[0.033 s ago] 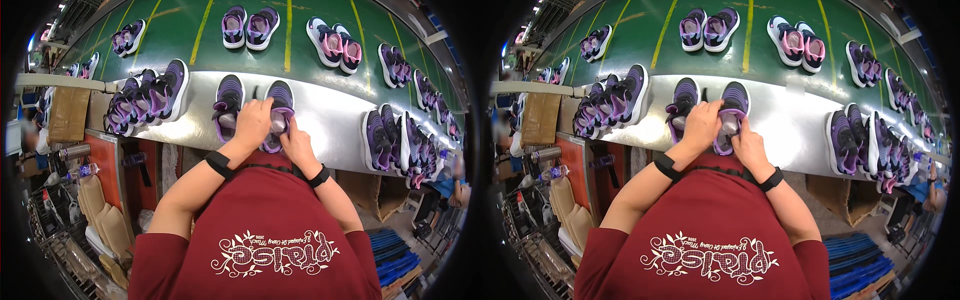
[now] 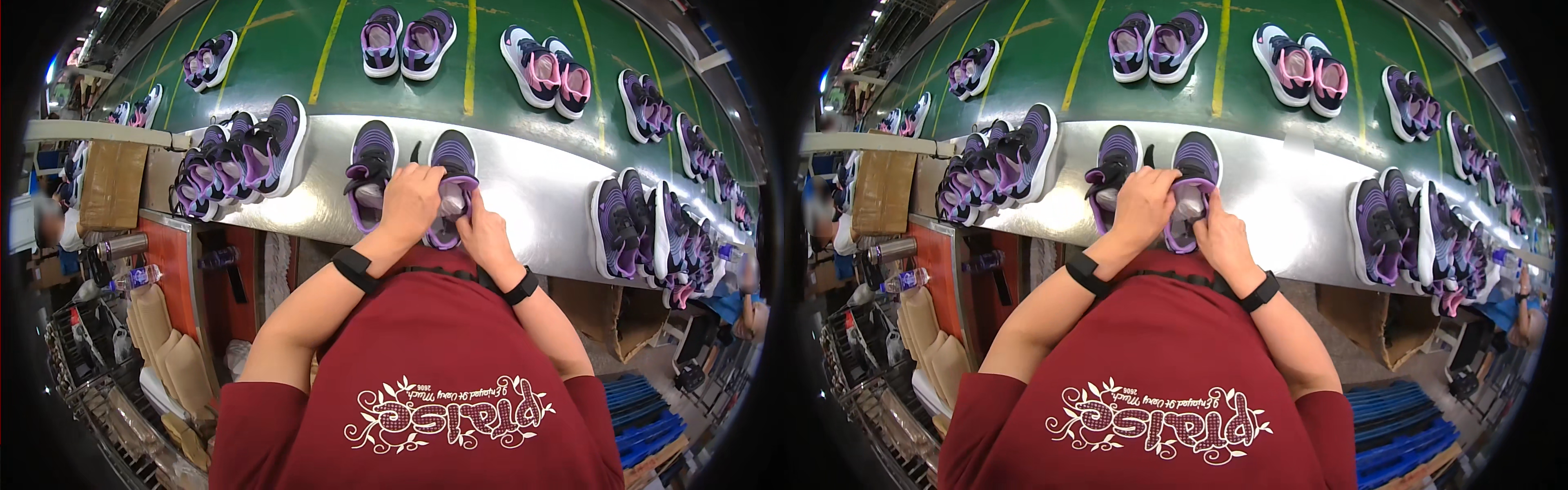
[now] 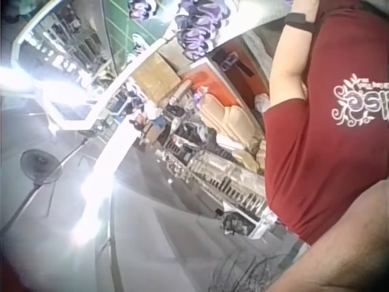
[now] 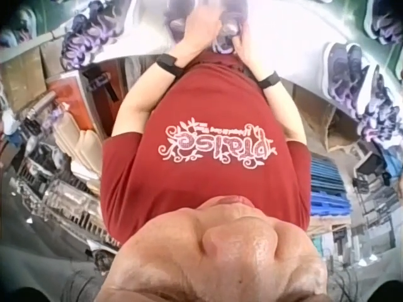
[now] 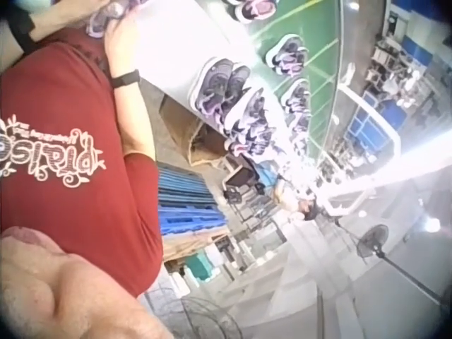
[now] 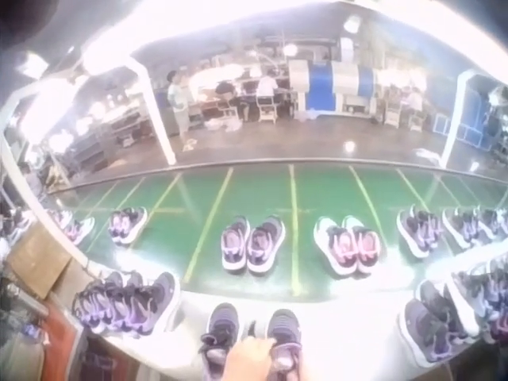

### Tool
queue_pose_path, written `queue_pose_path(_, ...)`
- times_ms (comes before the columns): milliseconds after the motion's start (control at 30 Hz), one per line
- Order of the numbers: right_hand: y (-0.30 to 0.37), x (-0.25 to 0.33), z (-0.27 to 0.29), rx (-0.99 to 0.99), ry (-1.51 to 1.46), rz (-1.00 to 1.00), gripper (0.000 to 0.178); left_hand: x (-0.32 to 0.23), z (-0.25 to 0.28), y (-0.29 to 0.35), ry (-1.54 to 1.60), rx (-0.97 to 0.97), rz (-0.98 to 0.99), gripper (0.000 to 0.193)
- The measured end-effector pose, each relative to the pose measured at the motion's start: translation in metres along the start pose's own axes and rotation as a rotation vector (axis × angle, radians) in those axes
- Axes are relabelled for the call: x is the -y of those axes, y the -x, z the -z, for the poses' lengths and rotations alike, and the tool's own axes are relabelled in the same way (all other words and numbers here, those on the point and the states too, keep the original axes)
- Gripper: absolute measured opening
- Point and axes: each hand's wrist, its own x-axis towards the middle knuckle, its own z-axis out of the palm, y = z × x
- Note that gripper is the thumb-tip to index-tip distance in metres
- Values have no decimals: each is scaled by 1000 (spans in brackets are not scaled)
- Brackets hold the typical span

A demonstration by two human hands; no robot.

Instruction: The recorder is inspecting and organizing shoes on a conveyor belt in a manufacturing facility.

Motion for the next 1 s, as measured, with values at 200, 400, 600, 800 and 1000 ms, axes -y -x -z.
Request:
queue_pose_path(200,-6,-7,7,160,-17,-53,63,-7,3,8,100,31,51,33)
queue_pose_path(400,-12,-8,16,241,4,-85,65,-35,14,-10,-154,235,13,32)
queue_pose_path(600,-12,-15,19,168,-63,-10,54,-30,-19,-18,-132,84,16,30)
queue_pose_path(800,-7,-17,34,196,-186,-208,52,-26,1,-19,53,282,-230,33)
queue_pose_path(1000,-2,-30,27,178,-438,-326,52,-24,-8,-12,100,220,-275,35)
